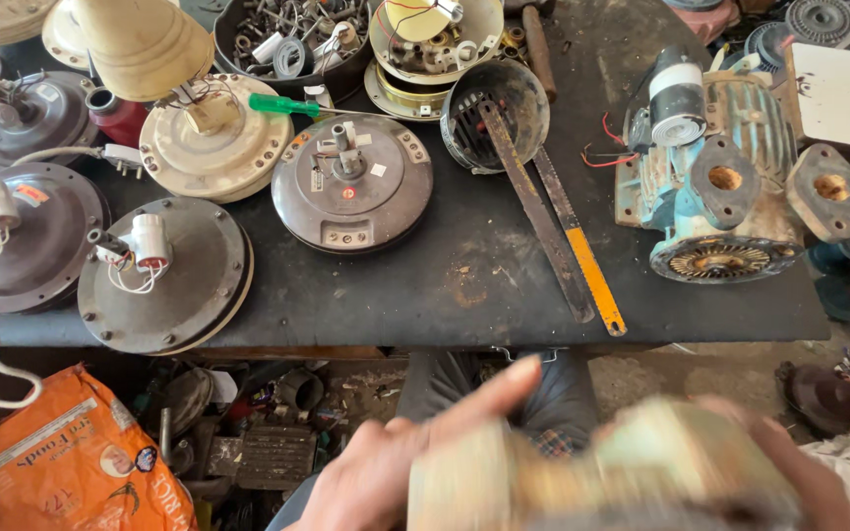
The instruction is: The person scrapes a circular metal motor part with a flat metal tool to remove rust and debris. They rotate the part and continue scraping different areas, then place the tool down and inspect the cleaned surface.
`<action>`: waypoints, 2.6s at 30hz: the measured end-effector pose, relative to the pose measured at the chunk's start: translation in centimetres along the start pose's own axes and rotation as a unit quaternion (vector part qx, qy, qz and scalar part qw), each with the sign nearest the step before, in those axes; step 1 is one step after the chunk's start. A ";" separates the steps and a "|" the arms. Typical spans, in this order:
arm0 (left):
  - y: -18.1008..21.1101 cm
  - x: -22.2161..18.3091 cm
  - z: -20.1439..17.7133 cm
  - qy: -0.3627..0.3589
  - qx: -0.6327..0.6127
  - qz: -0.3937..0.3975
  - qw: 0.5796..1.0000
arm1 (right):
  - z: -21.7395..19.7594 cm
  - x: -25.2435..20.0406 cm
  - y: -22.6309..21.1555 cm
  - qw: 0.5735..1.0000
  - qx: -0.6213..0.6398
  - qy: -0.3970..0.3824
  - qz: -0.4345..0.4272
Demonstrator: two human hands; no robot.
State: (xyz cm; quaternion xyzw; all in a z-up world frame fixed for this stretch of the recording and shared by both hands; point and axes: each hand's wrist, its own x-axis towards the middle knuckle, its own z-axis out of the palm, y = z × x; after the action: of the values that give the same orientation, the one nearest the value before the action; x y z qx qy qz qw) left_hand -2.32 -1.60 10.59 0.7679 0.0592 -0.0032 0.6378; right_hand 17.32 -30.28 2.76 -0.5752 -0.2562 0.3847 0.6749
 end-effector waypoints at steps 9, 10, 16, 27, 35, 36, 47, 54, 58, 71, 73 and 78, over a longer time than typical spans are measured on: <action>-1.3 3.1 1.1 0.098 -0.358 0.095 0.924 | 6.6 6.1 3.1 0.965 0.167 0.145 -0.143; -2.3 3.5 1.1 0.113 -0.349 0.084 0.927 | 6.2 6.9 3.7 0.961 0.214 0.113 -0.132; -8.9 7.0 0.9 0.202 -0.267 -0.002 0.942 | 4.6 12.5 9.4 0.976 0.109 0.167 -0.083; -16.0 12.4 -0.2 0.204 -0.190 -0.091 0.956 | 4.4 17.8 7.9 0.943 -0.308 0.130 -0.007; -14.2 11.9 -1.1 0.211 -0.046 -0.099 0.971 | 5.6 18.2 4.8 0.863 -0.498 0.084 0.004; -14.0 11.9 -1.1 0.216 -0.035 -0.092 0.971 | 5.5 18.1 4.7 0.857 -0.509 0.083 -0.014; -16.0 12.5 -1.9 0.307 0.363 0.026 0.879 | 4.4 15.1 7.3 0.882 -0.441 0.142 -0.090; -14.5 14.6 -3.6 0.316 0.365 -0.065 0.873 | 4.4 15.4 7.8 0.872 -0.455 0.154 -0.090; -14.4 15.9 -3.3 0.344 0.296 -0.002 0.891 | 4.4 15.2 7.9 0.873 -0.451 0.156 -0.102; -16.2 16.0 -2.5 0.376 0.211 -0.004 0.902 | 4.4 15.2 7.9 0.870 -0.457 0.157 -0.100; -15.4 14.6 -1.2 0.369 0.214 0.022 0.904 | 4.5 15.2 7.9 0.866 -0.460 0.162 -0.108; -14.4 13.1 1.2 0.335 0.320 0.080 0.882 | 5.1 14.8 7.8 0.858 -0.476 0.155 -0.114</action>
State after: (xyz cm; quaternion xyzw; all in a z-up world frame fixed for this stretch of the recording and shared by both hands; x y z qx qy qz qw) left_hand 9.37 0.97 -4.80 0.8875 0.2034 0.2872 0.2974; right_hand 20.01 -14.97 -5.18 -0.8455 -0.3637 0.0418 0.3888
